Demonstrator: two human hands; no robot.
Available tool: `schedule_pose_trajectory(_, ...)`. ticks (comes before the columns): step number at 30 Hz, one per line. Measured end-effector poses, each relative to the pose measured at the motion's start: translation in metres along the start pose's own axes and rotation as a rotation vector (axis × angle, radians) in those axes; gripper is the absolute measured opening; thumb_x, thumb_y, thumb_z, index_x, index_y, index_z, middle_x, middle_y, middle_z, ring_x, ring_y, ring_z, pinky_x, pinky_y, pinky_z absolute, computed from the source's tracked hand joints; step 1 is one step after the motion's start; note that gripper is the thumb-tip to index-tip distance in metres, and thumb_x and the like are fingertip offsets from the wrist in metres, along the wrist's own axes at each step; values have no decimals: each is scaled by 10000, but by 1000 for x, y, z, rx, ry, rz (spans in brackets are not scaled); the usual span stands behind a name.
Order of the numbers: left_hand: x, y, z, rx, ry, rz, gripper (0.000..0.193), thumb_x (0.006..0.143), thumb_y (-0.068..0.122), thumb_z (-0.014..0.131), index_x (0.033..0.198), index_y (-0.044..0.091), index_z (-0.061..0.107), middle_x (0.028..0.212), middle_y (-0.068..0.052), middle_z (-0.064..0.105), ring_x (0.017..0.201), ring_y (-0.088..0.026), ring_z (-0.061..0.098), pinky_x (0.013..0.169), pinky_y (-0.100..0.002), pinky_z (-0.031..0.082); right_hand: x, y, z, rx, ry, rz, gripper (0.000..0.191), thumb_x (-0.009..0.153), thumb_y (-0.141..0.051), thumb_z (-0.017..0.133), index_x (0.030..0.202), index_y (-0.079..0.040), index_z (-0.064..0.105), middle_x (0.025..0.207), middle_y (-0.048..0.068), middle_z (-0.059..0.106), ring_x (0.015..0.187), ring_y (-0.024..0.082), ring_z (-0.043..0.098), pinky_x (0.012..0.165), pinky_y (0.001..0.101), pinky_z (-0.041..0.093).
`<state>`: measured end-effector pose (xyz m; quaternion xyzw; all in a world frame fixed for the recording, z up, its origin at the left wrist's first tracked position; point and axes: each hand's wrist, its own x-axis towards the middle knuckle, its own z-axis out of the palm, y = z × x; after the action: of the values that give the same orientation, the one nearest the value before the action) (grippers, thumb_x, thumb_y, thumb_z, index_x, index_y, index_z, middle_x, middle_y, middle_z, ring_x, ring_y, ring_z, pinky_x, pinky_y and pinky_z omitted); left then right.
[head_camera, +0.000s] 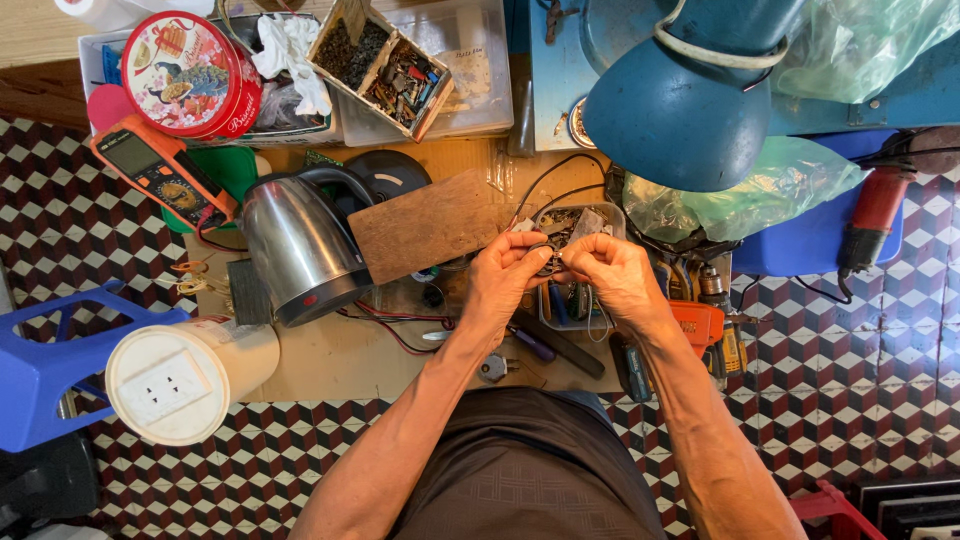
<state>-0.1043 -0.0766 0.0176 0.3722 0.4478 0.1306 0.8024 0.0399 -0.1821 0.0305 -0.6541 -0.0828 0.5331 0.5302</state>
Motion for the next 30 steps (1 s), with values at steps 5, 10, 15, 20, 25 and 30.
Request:
schedule_pose_trajectory(5,-3,7,-2,22,-26,-14,280,933,104,709,1185,-5,653,995,-101,741,861,-132,711,774,-265,613,4,7,-5,38,-41,-3,154,950,-75,677,993,71,700,896,87,663,777,144,654,831,349,641)
schedule_pose_trajectory(10,-3,15,-6,64,-67,-28,275,934,124,709,1175,2,656,959,-76,741,842,-108,703,741,-245,599,-1,-3,-1,-67,-27,-27,173,947,-106,652,1007,53,683,935,93,710,821,171,731,796,317,613)
schedule_pose_trajectory(15,-2,9,-7,88,-30,-2,264,906,89,720,1149,-1,671,940,-75,742,811,-105,681,714,-220,548,-5,-10,2,-108,-57,-59,173,957,-118,654,998,45,692,924,85,712,829,171,733,791,287,613)
schedule_pose_trajectory(20,0,0,-4,73,1,88,222,886,46,725,1091,-11,660,932,-53,720,817,-83,658,721,-206,538,-3,-6,2,-87,-44,26,169,939,-118,681,955,49,694,880,79,710,806,183,737,776,291,595)
schedule_pose_trajectory(25,-1,2,-5,100,3,58,212,883,42,717,1081,-5,654,912,-64,727,793,-94,668,708,-217,552,-2,-3,2,-57,-30,38,160,922,-118,684,951,38,710,870,71,708,798,173,725,783,303,607)
schedule_pose_trajectory(30,0,8,-5,51,-8,-27,223,882,52,712,1086,-7,644,911,-76,730,787,-110,681,700,-246,573,-1,-3,2,-38,-44,59,155,928,-112,687,958,38,709,880,83,715,793,177,728,765,286,603)
